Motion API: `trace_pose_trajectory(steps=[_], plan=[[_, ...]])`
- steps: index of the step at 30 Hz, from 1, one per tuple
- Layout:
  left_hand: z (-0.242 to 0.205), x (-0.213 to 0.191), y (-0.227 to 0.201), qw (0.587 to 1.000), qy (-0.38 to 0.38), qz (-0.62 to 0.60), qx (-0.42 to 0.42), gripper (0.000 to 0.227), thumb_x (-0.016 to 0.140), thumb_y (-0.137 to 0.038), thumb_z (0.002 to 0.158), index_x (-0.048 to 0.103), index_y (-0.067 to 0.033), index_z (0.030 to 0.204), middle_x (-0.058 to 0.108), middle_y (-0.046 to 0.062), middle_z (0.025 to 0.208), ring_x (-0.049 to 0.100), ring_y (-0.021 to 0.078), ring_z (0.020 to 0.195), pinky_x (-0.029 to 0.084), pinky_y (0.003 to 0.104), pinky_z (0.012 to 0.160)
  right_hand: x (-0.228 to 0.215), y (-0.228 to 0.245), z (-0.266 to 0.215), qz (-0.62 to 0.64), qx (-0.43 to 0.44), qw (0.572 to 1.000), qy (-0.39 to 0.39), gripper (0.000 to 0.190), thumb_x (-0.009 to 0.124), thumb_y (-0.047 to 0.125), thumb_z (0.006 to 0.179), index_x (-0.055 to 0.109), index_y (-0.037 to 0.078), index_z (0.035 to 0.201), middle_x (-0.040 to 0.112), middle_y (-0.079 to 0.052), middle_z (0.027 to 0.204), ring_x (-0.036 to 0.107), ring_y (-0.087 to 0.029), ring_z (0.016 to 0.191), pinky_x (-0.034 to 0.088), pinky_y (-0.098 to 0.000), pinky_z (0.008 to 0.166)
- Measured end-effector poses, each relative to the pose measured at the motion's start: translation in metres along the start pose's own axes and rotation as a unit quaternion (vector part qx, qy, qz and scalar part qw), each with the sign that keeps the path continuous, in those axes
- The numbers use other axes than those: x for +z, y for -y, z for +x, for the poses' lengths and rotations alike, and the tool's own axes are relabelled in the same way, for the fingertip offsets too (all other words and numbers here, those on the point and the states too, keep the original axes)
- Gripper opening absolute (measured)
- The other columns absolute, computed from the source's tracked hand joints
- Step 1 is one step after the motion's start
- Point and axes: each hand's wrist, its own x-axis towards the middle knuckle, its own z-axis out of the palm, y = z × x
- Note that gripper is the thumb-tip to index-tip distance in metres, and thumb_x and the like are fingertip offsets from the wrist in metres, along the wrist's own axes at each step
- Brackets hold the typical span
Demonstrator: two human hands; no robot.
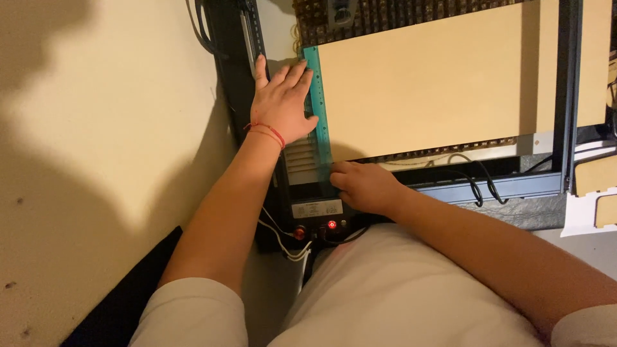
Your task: The person removes a small wooden piece from a larger board and places the board onto the bed of a 3D printer. They then use a ruler to measure the board's position on the printer bed and adjust the printer's extruder head.
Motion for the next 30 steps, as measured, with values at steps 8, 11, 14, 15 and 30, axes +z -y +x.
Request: trace_pose_trajectory(steps=[8,11,14,15,30], plan=[[-0.001,0.006,0.002,0.999,-0.032,0.007,0.008,0.084,0.059,-0.058,0.080,0.040,-0.0139,0.149,0.039,0.008,0.155,0.042,0.0295,0.136,-0.007,0.065,0.117,-0.007,0.000,0.006,0.050,0.037,0.997,0.048,0.015,0.056,0.013,0.077,0.056,0.006,0.090,0.060,-0.008,0.117,0.063,-0.036,0.094,0.049,-0.0554,0.060],[-0.002,0.007,0.002,0.999,-0.042,0.002,0.013,0.080,0.059,-0.057,0.080,0.042,-0.0176,0.148,0.041,0.009,0.154,0.044,0.0313,0.134,-0.006,0.066,0.117,-0.009,0.002,0.007,0.074,0.066,0.994,0.050,0.016,0.057,0.014,0.076,0.057,0.005,0.089,0.061,-0.007,0.118,0.063,-0.038,0.092,0.049,-0.0555,0.062],[-0.001,0.003,0.001,1.000,-0.027,0.001,0.012,0.077,0.057,-0.056,0.082,0.043,-0.0187,0.147,0.040,0.010,0.154,0.043,0.0319,0.134,-0.007,0.066,0.116,-0.010,0.003,0.007,0.104,0.094,0.990,0.033,0.014,0.058,0.015,0.077,0.060,0.008,0.089,0.059,-0.006,0.109,0.062,-0.036,0.087,0.049,-0.0516,0.063],[-0.001,0.002,0.000,1.000,-0.008,0.002,0.007,0.078,0.055,-0.058,0.083,0.041,-0.0198,0.149,0.038,0.010,0.156,0.043,0.0335,0.135,-0.008,0.066,0.116,-0.010,0.003,0.007,0.119,0.100,0.988,0.025,0.010,0.058,0.015,0.078,0.060,0.009,0.086,0.056,-0.008,0.097,0.061,-0.034,0.084,0.047,-0.0498,0.063],[0.004,0.016,0.005,1.000,-0.018,0.014,0.010,0.102,0.065,-0.079,0.069,0.041,-0.0201,0.149,0.037,0.008,0.157,0.051,0.0343,0.126,-0.009,0.066,0.115,-0.038,0.004,-0.007,0.103,0.188,0.963,0.165,0.060,0.039,0.013,0.088,0.056,0.036,0.141,0.063,-0.008,0.101,0.062,-0.034,0.094,0.047,-0.0478,0.079]])
